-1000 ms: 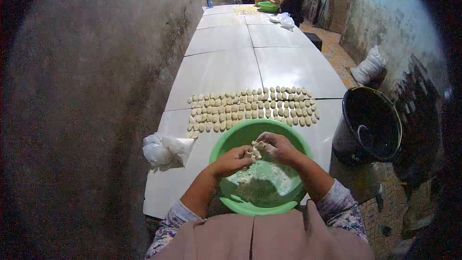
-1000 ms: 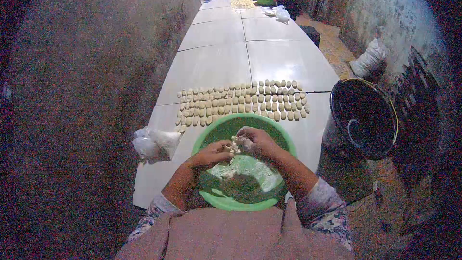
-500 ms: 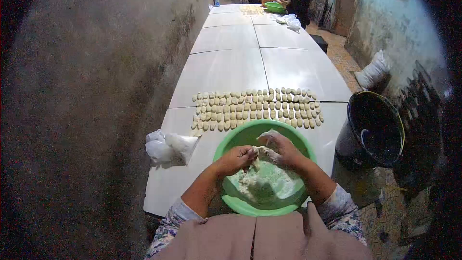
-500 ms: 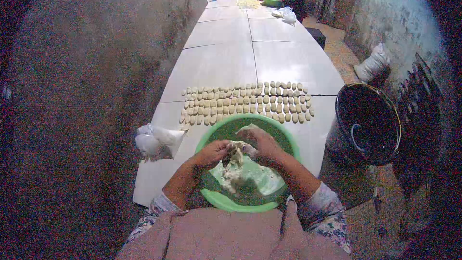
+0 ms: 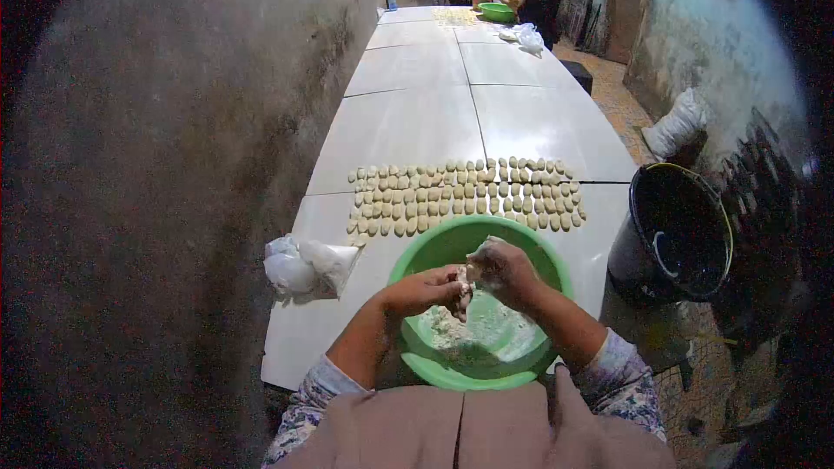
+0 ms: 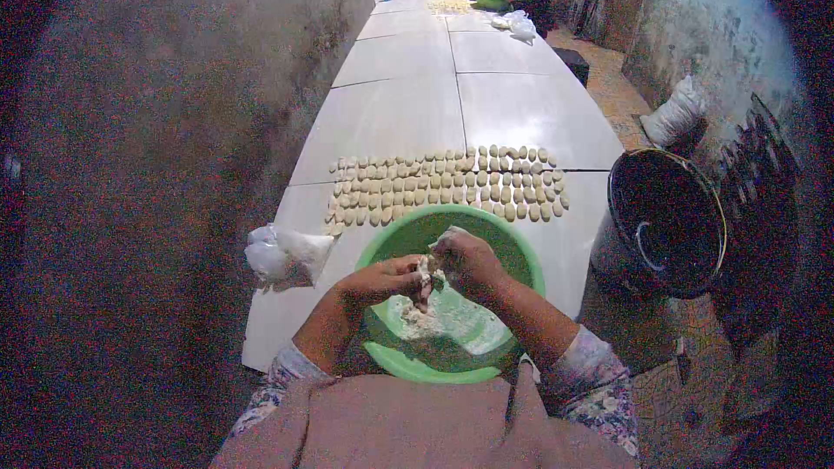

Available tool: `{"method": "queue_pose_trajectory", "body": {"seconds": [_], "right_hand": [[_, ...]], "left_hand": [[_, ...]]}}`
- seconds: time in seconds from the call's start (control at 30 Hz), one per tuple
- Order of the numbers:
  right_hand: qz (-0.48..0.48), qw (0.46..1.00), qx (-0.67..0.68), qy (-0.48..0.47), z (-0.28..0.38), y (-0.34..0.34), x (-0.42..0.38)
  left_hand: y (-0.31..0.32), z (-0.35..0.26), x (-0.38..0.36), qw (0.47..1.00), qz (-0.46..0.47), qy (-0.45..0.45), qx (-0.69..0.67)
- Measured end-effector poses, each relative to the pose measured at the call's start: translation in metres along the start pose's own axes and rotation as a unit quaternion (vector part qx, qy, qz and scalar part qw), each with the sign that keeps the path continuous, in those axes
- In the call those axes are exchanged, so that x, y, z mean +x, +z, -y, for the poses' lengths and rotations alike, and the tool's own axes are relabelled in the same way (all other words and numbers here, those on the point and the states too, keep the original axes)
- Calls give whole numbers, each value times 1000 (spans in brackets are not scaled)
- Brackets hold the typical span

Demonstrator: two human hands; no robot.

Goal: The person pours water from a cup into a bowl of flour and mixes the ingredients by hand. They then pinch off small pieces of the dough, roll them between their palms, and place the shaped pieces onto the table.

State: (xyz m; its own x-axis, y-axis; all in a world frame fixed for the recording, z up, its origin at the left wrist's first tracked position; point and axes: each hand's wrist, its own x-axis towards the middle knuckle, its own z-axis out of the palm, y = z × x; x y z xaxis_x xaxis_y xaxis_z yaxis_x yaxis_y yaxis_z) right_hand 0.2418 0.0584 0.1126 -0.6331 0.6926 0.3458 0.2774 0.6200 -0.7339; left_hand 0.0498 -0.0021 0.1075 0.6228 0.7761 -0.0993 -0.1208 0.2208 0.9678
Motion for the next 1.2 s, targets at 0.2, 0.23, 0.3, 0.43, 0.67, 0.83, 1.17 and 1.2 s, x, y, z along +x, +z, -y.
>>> {"method": "queue_pose_trajectory", "body": {"seconds": [0.2, 0.23, 0.3, 0.43, 0.67, 0.83, 1.17, 1.2], "right_hand": [[99, 983, -101, -114, -19, 13, -2], [114, 985, -64, -113, -24, 14, -2], [124, 985, -58, -109, -2, -1, -2], [106, 992, -49, -45, 14, 0, -4], [142, 954, -236, -113, 6, 8, 1], [55, 991, -122, -16, 13, 2, -2], [-49, 982, -179, -22, 14, -1, -1], [1, 981, -194, -22, 13, -4, 1]], "left_hand": [[0, 2, 2, 989, -87, -20, 121], [2, 1, 2, 974, -124, -29, 187], [1, 6, 5, 961, -158, -54, 221], [-1, 12, 5, 959, -186, -31, 213], [-8, 16, 8, 978, -128, -28, 165], [-18, 22, 7, 996, -41, -11, 76], [-14, 23, 9, 993, -97, -3, 63], [-13, 19, 5, 995, -79, -20, 53]]}}
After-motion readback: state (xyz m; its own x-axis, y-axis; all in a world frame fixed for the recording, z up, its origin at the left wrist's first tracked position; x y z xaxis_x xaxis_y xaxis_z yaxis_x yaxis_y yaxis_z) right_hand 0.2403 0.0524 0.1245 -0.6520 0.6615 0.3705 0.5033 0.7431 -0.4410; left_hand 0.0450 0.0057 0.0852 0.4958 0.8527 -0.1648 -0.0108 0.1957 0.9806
